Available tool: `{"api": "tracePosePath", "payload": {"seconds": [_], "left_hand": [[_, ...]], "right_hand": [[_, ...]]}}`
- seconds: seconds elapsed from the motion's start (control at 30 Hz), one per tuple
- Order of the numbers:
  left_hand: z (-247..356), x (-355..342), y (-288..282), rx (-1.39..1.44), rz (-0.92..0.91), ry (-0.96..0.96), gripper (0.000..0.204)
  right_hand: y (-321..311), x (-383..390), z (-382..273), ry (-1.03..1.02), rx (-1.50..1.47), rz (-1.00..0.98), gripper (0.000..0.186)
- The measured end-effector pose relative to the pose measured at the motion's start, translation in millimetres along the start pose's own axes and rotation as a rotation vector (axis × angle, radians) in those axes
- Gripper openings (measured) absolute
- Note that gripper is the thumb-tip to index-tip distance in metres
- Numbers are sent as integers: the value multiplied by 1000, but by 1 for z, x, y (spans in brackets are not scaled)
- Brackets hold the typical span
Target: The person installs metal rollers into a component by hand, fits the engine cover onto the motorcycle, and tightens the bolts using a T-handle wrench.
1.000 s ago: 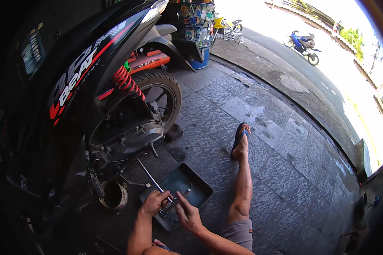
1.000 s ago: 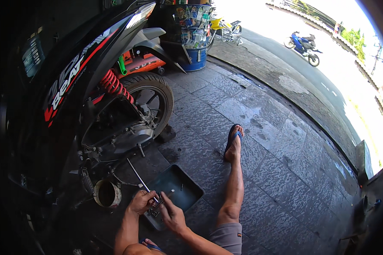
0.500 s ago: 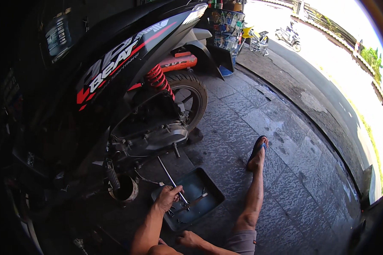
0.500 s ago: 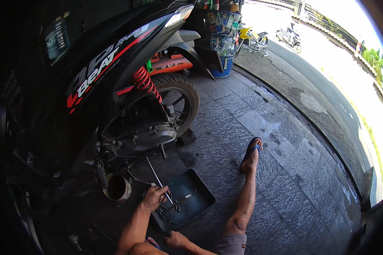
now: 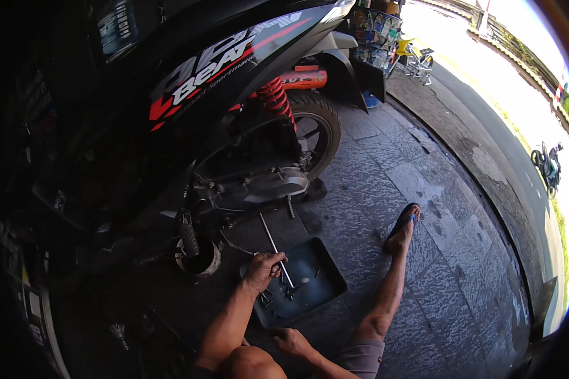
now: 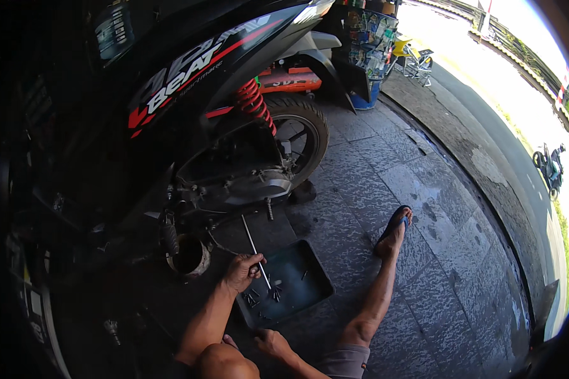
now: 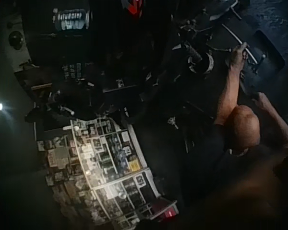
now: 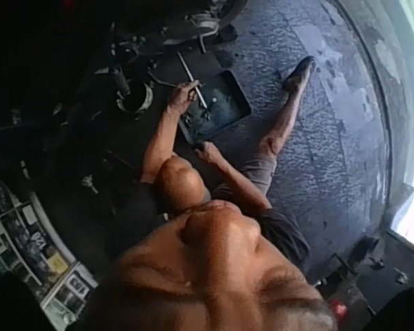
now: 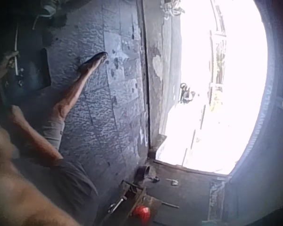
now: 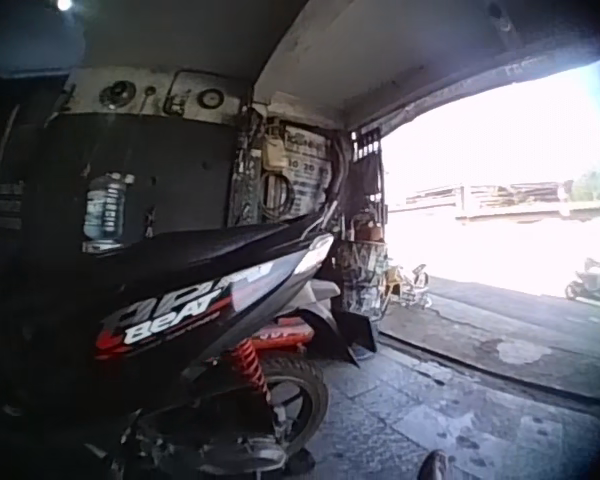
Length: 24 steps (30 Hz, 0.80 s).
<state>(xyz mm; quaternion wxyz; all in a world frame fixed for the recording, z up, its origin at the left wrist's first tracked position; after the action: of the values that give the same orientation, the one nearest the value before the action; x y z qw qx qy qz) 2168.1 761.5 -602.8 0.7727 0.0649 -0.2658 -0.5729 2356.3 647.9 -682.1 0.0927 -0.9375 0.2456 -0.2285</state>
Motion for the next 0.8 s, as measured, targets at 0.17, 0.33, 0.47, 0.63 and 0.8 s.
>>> {"api": "tracePosePath", "payload": {"seconds": [0.17,0.33,0.47,0.63,0.8], "left_hand": [[2,-1,-5,42,12,13,25],[1,-4,-6,62,4,-20,23],[-2,-8,-9,59,35,-44,24],[-4,-12,-9,57,27,-30,23],[-5,-14,-12,-21,63,-6,25]], "right_hand": [[-10,5,-23,14,-51,7,36],[-25,1,-44,0,-68,127,39],[-34,-7,-48,25,-117,175,36],[-50,-12,-56,-68,-343,465,23],[-84,8,-97,-407,-15,860,31]]}}
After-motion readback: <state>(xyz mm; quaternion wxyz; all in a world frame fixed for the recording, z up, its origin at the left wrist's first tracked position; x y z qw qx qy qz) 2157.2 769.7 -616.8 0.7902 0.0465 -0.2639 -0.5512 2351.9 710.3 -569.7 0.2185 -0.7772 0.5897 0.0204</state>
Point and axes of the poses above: each hand's wrist, its own x-axis away from the middle knuckle, its own y-axis out of the palm, z = x × y, the point moved 5 cm from there along -x, towards the middle knuckle, and after that the axes turned 8 degrees about -x, right-handed, at the moved point
